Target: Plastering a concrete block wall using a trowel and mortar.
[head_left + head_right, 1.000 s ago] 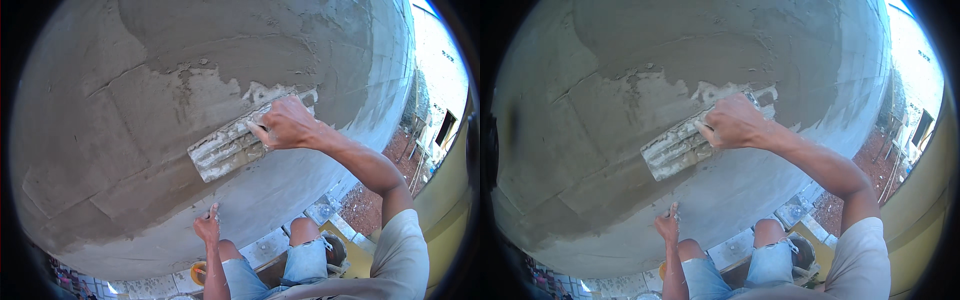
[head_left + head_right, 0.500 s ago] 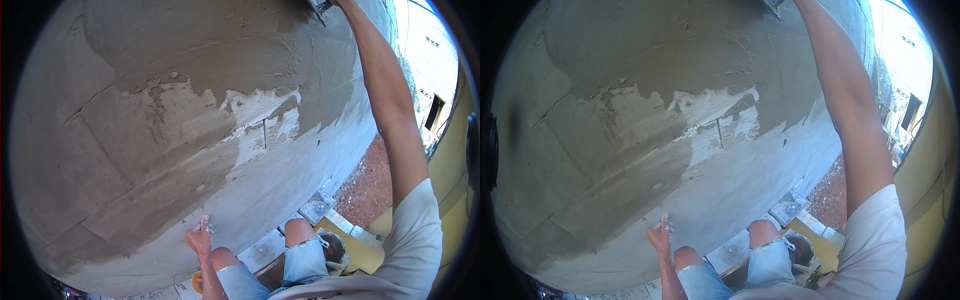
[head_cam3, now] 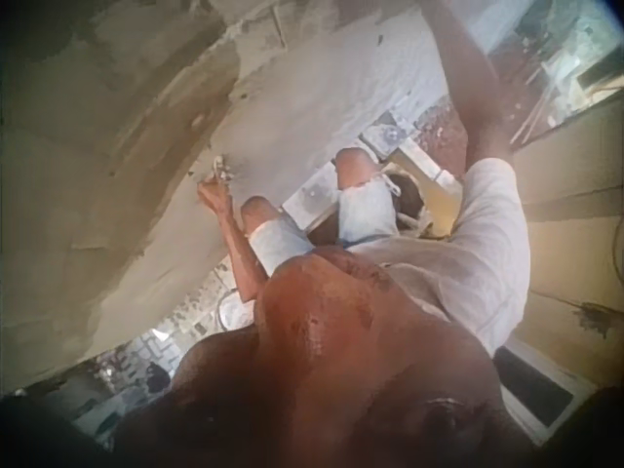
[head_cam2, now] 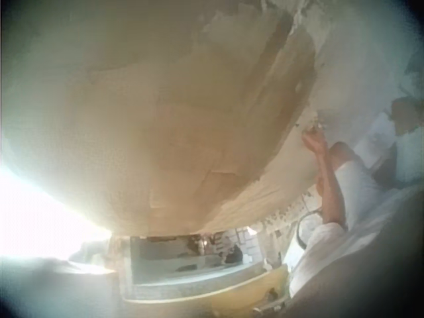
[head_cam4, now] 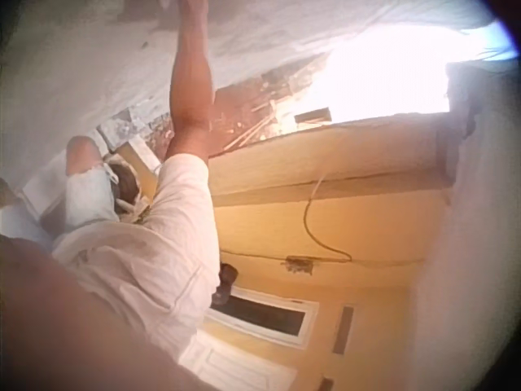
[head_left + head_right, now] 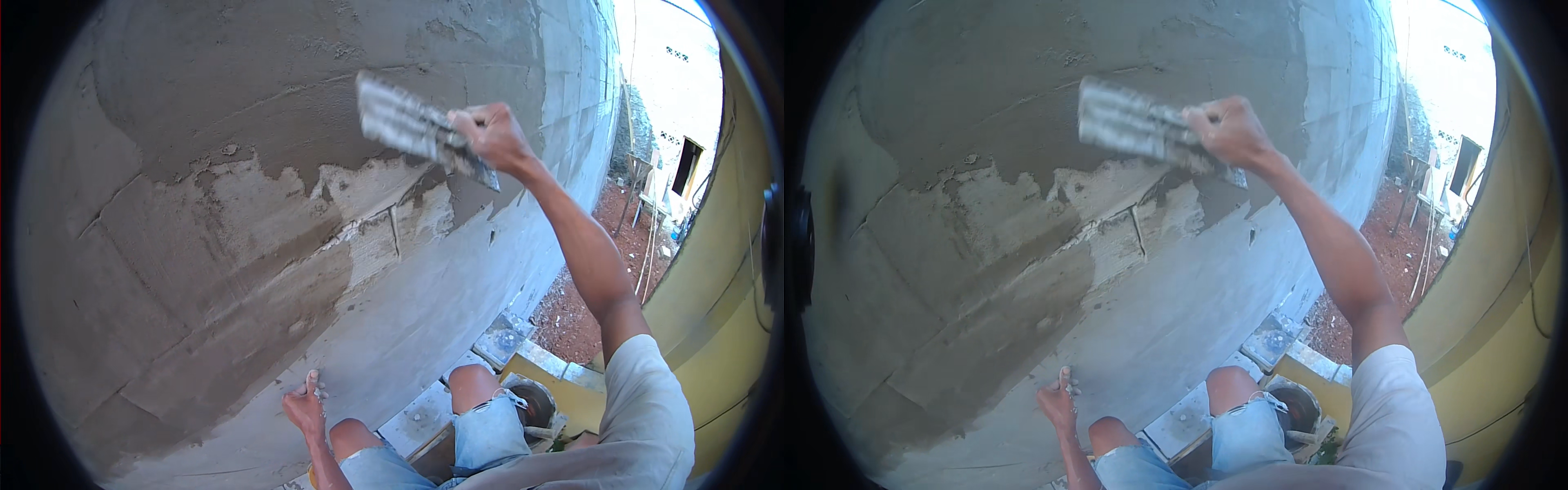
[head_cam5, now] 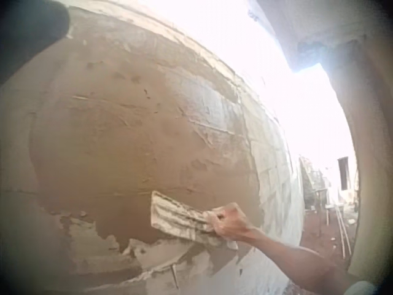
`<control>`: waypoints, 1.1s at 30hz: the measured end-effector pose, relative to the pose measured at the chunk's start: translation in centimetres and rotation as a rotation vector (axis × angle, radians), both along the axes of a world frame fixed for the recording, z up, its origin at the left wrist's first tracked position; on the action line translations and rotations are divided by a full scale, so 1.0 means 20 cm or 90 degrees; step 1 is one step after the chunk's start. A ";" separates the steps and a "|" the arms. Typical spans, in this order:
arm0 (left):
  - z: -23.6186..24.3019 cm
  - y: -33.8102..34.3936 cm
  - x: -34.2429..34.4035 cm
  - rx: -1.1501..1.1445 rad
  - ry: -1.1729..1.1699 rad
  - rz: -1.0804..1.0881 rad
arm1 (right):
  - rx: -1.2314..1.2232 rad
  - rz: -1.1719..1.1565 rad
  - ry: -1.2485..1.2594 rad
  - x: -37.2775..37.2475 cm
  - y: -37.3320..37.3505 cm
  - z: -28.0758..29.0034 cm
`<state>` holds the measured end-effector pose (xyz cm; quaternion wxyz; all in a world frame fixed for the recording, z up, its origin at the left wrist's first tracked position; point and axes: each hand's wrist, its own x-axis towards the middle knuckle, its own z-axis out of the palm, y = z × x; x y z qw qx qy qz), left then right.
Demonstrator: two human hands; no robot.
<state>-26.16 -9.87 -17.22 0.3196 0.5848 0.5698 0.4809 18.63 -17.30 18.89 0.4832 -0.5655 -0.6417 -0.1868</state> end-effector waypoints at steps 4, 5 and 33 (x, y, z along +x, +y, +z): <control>0.06 -0.05 -0.01 -0.037 -0.017 0.012 | 0.149 0.036 0.402 0.28 -0.04 0.52; 0.09 -0.06 0.00 -0.043 -0.022 0.005 | 0.151 0.052 0.442 0.37 -0.03 0.62; 0.07 -0.04 -0.02 -0.032 0.000 0.009 | 0.126 -0.136 -0.198 0.03 0.13 0.22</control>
